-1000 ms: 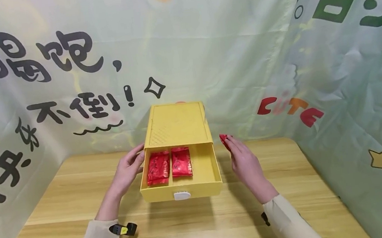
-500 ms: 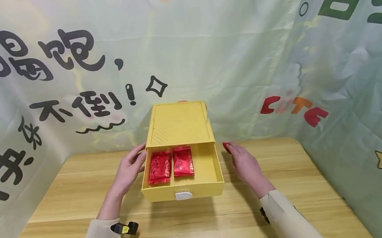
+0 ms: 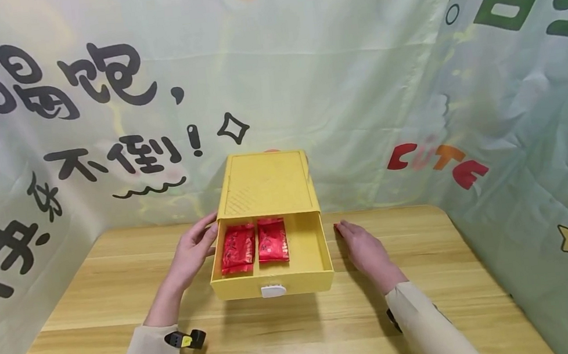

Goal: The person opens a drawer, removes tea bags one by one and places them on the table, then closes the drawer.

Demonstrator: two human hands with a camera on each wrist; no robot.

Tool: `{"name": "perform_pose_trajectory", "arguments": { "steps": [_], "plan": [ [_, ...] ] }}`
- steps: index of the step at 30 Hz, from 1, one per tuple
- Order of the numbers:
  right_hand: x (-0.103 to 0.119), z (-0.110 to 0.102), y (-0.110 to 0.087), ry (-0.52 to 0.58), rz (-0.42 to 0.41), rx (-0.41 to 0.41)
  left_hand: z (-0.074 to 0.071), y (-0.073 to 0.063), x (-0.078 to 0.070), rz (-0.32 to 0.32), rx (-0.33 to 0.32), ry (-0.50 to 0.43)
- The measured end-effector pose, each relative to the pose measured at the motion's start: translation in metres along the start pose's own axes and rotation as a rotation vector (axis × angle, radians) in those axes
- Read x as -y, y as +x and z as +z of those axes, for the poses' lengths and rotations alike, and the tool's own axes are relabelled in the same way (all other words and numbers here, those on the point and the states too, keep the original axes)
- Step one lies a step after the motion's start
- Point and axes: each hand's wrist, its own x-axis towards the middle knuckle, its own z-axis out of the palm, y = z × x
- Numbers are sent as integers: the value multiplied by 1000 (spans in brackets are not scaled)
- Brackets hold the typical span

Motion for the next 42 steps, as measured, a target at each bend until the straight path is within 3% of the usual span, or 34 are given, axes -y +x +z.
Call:
{"name": "perform_pose_trajectory", "arguments": {
  "steps": [12, 23, 33, 42],
  "plan": [
    [-5, 10, -6, -38, -111, 29, 2, 0, -2, 2, -3, 3],
    [-1, 7, -10, -60, -112, 102, 1, 0, -5, -8, 0, -17],
    [2, 6, -13, -64, -88, 87, 0, -1, -3, -16, 1, -7],
    [8, -5, -17, -43, -103, -18, 0, 0, 0, -15, -13, -3]
  ]
}}
